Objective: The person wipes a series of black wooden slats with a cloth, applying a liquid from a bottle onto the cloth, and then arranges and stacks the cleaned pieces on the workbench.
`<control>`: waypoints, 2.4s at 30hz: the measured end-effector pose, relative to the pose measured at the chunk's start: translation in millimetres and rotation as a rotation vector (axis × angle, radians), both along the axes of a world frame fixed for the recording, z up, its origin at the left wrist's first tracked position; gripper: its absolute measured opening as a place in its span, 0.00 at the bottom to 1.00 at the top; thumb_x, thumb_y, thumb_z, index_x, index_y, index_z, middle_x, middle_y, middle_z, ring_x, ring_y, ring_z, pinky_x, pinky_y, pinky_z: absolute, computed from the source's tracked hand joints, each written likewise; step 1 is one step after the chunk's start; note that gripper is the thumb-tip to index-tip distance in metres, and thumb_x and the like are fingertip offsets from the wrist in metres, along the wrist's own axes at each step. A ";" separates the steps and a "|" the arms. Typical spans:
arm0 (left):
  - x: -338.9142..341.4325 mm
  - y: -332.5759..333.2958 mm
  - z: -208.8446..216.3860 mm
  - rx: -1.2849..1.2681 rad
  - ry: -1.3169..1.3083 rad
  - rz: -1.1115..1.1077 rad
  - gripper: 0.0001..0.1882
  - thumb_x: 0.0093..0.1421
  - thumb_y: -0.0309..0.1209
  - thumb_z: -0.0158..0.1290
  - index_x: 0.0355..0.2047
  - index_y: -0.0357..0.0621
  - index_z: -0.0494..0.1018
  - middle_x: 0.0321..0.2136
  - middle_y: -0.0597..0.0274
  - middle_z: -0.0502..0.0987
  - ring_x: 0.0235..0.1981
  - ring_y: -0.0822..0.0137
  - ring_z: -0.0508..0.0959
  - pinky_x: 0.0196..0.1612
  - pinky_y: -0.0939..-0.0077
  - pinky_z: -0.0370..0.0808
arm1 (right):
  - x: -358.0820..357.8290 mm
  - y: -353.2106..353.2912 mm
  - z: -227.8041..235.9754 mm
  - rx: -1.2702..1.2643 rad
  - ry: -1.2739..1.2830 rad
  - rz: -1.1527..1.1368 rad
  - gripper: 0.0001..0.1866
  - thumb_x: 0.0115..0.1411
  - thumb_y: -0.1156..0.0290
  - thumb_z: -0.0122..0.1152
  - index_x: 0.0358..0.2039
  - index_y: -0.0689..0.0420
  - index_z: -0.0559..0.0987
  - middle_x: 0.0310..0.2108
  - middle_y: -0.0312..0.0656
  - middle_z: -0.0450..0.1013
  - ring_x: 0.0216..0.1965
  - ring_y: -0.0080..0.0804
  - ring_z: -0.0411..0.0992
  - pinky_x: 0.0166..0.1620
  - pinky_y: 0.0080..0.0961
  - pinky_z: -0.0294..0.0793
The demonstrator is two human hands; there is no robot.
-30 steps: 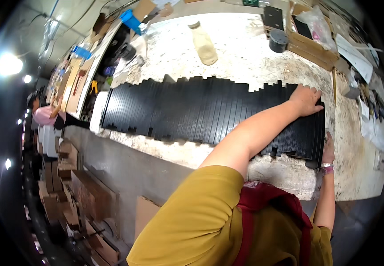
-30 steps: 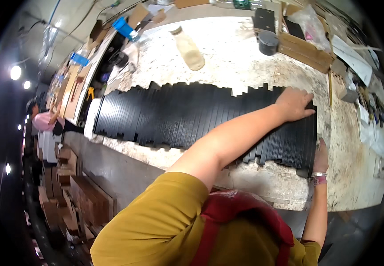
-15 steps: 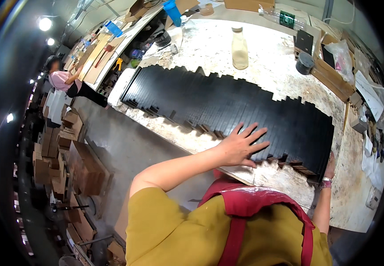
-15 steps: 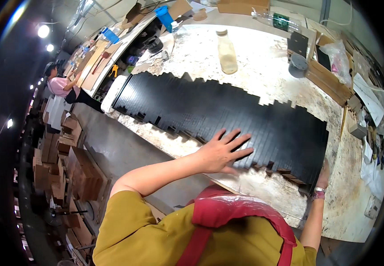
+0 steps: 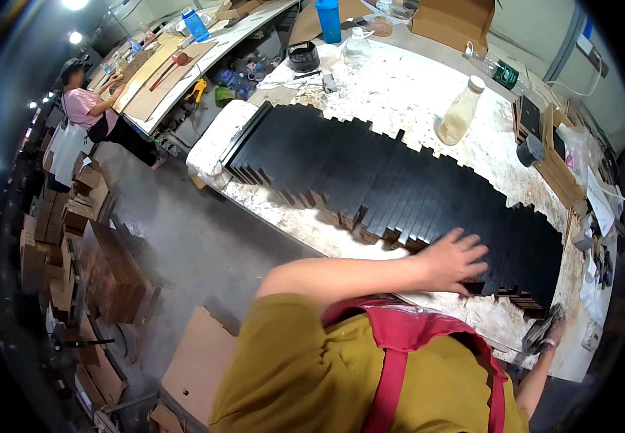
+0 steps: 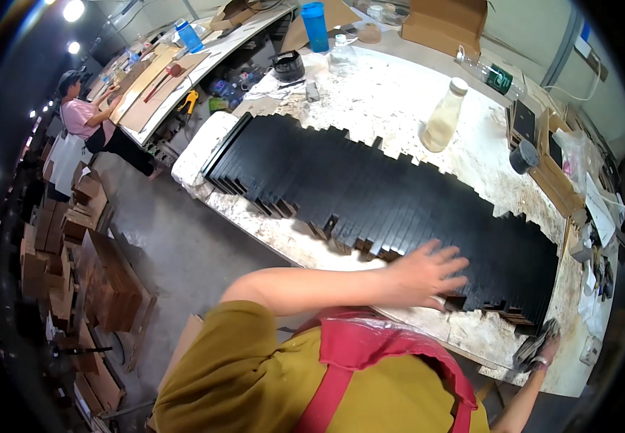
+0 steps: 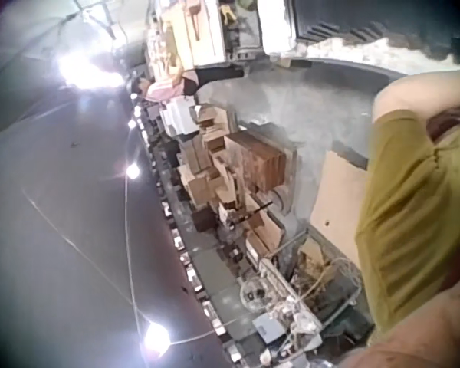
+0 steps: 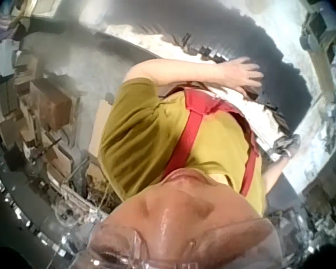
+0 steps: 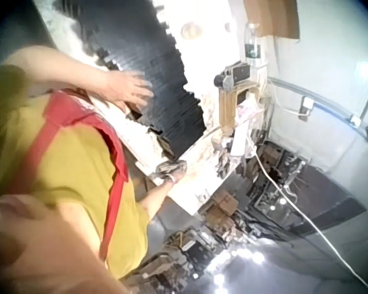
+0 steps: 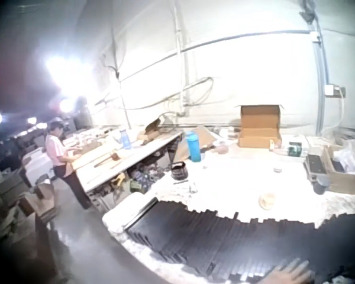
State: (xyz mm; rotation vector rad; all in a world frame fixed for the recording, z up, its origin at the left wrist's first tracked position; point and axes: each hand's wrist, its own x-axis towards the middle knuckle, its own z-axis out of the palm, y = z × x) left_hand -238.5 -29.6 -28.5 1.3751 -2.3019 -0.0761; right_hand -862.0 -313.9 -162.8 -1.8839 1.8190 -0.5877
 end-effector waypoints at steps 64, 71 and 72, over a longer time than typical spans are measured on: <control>550.5 205.1 -77.3 0.486 -0.886 1.197 0.26 0.66 0.29 0.37 0.65 0.50 0.54 0.68 0.55 0.51 0.66 0.45 0.54 0.61 0.48 0.58 | 216.1 -7.8 61.2 0.364 -0.351 0.141 0.25 0.61 0.70 0.49 0.60 0.60 0.67 0.54 0.44 0.70 0.52 0.31 0.69 0.54 0.27 0.68; 536.6 174.0 -70.3 0.560 -0.411 1.425 0.30 0.69 0.55 0.29 0.68 0.62 0.50 0.69 0.56 0.45 0.66 0.39 0.49 0.66 0.46 0.48 | 206.3 -27.4 27.7 0.261 -0.266 0.211 0.27 0.58 0.66 0.57 0.57 0.62 0.69 0.48 0.49 0.75 0.47 0.35 0.73 0.53 0.28 0.70; 533.0 166.0 -73.4 0.492 -0.217 1.473 0.34 0.66 0.60 0.29 0.68 0.63 0.48 0.69 0.55 0.44 0.66 0.37 0.49 0.66 0.45 0.47 | 193.9 -43.5 3.6 0.287 -0.195 0.182 0.26 0.58 0.68 0.56 0.56 0.62 0.70 0.49 0.49 0.75 0.47 0.36 0.74 0.52 0.29 0.71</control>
